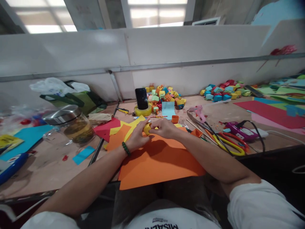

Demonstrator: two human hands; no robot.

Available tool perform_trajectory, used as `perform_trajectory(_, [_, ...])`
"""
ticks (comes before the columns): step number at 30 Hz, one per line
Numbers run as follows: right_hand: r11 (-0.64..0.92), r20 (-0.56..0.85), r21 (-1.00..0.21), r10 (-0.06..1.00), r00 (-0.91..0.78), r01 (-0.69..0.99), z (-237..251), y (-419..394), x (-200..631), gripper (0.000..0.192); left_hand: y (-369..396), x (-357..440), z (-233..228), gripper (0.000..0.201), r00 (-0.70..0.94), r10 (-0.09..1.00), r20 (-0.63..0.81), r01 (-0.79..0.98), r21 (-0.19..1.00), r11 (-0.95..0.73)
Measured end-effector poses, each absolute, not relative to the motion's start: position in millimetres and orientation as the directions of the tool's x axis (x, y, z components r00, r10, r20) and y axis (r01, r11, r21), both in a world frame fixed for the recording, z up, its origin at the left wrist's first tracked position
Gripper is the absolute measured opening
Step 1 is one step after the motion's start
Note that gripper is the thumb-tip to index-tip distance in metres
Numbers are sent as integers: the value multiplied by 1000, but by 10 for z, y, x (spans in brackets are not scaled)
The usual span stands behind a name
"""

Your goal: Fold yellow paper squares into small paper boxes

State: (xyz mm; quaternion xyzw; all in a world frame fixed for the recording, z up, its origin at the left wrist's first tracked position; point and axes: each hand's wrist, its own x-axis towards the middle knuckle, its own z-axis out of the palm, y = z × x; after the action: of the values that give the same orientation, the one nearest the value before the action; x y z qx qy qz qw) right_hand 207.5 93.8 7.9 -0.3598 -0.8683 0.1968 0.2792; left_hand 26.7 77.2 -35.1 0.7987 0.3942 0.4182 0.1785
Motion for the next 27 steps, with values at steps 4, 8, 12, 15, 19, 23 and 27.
perform_trajectory(4, [668, 351, -574, 724, -594, 474, 60, 968, 2079, 18, 814, 246, -384, 68, 327, 778, 536, 501, 600, -624])
perform_trajectory(8, [686, 393, -605, 699, -598, 404, -62, 1040, 2010, 27, 840, 246, -422, 74, 373, 750, 547, 511, 553, -658])
perform_trajectory(12, [696, 365, -401, 718, -593, 596, -81, 1104, 2058, 17, 805, 282, -426, 86, 421, 725, 544, 524, 506, -685])
perform_trajectory(15, [623, 235, -185, 779, -582, 760, 72, 1121, 2269, 18, 749, 322, -346, 75, 381, 713, 589, 536, 487, -689])
perform_trajectory(19, [539, 71, 28, 839, -539, 842, 335, 1076, 2671, 17, 665, 297, -21, 48, 258, 726, 637, 488, 562, -667])
perform_trajectory(23, [524, -51, 50, 851, -522, 850, 375, 915, 2883, 16, 546, 85, 451, 38, 188, 778, 599, 518, 613, -597])
perform_trajectory(27, [536, 42, 0, 843, -536, 844, 273, 667, 2983, 17, 375, -229, 688, 47, 150, 835, 530, 676, 561, -478])
